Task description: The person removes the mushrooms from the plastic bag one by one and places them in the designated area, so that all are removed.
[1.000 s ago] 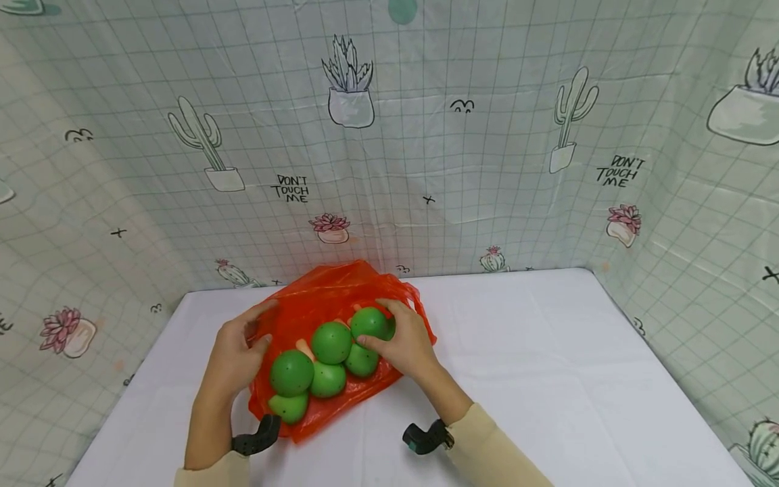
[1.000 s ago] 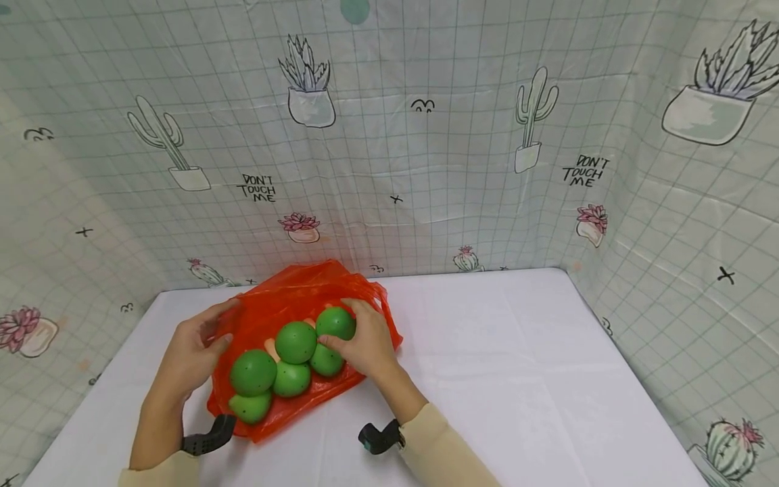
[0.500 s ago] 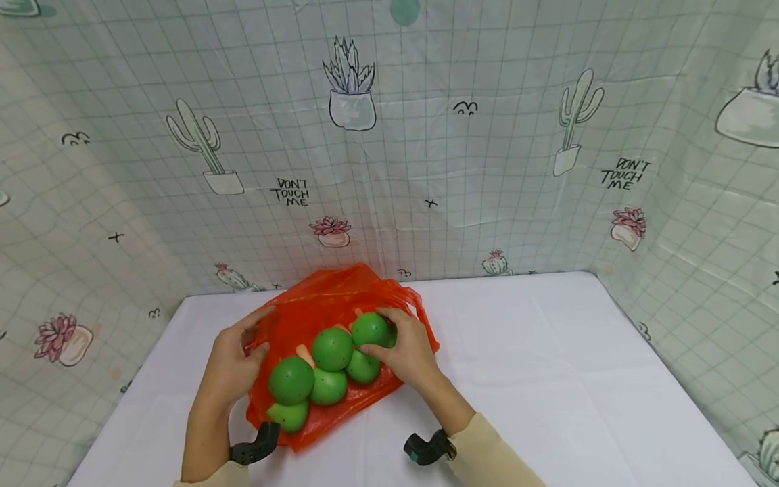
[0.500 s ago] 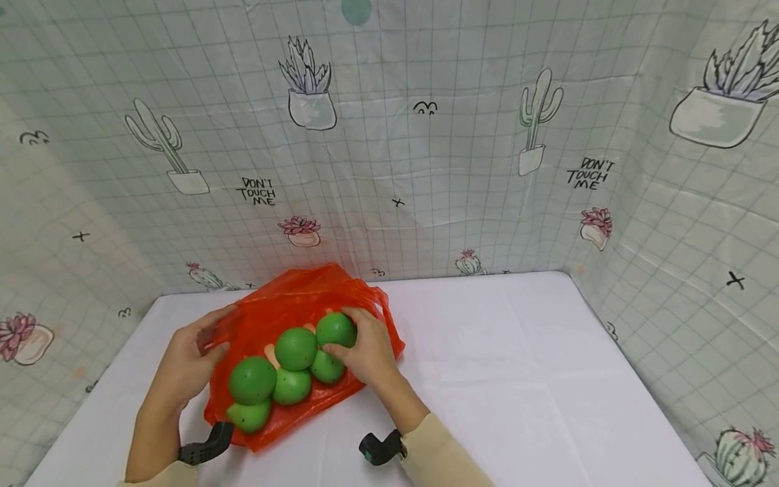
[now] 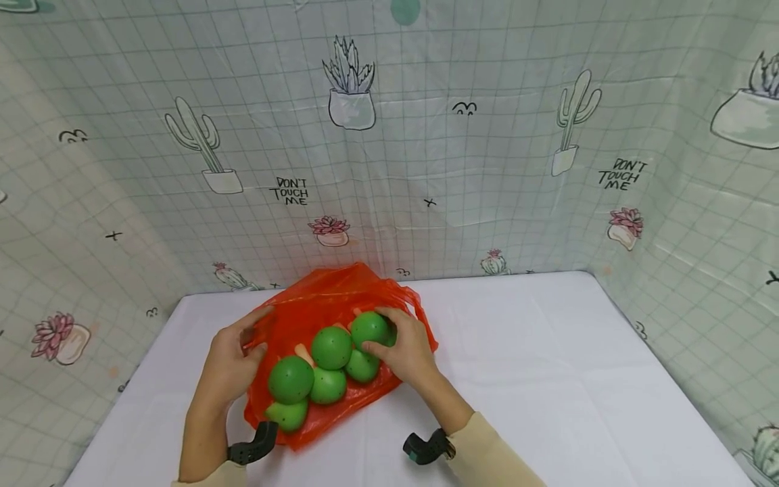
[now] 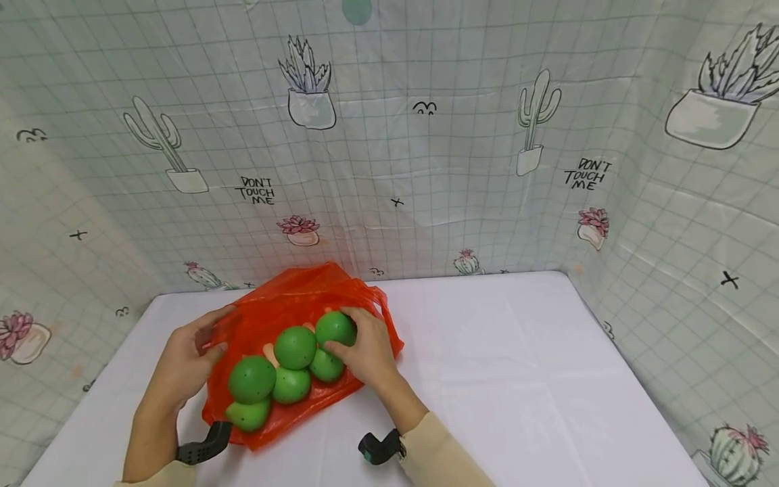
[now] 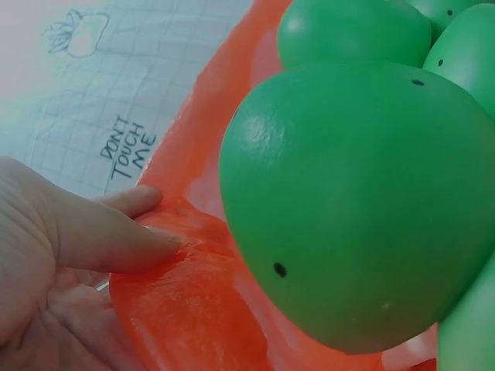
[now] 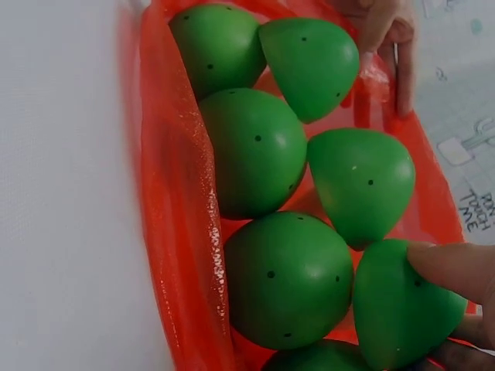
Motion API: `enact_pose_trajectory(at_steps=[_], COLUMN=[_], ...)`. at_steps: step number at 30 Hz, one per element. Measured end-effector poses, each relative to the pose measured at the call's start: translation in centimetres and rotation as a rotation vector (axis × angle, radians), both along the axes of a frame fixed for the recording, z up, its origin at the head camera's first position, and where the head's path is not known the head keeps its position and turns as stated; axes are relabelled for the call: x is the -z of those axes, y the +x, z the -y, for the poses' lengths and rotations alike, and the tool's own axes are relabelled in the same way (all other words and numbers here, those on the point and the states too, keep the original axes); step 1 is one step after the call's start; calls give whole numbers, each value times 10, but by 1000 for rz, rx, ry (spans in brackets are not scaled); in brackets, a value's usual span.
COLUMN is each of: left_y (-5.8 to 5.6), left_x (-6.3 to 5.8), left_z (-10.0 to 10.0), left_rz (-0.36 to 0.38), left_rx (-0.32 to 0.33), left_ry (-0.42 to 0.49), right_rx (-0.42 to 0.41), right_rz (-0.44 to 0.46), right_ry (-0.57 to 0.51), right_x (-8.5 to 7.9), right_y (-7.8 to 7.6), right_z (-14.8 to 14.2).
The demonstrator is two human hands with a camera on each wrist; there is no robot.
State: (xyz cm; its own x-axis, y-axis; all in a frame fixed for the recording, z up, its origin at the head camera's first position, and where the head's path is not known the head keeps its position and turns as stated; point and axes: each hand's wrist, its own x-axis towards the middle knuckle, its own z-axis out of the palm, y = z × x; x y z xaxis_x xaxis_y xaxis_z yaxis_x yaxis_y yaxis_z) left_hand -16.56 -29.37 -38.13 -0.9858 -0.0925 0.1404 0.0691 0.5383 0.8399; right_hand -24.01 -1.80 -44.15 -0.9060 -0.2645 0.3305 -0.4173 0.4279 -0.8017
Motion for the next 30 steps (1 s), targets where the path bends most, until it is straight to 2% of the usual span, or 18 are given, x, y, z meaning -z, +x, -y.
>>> enact_pose_trajectory(at_steps=[8, 17, 24, 30], left_y=[-1, 0, 0, 0], left_x=[-1, -1, 0, 0], left_z=[-4, -5, -5, -6], left_rz=[25, 52, 28, 17], left_rx=[-7, -33, -17, -17], left_ry=[1, -4, -5, -12], right_rx=[-21, -48, -149, -154], right_rz=[-11, -42, -28, -63], right_ry=[-12, -58, -167, -236], right_x=[-12, -44, -72, -84], right_y=[7, 20, 36, 37], right_z=[-6, -19, -34, -49])
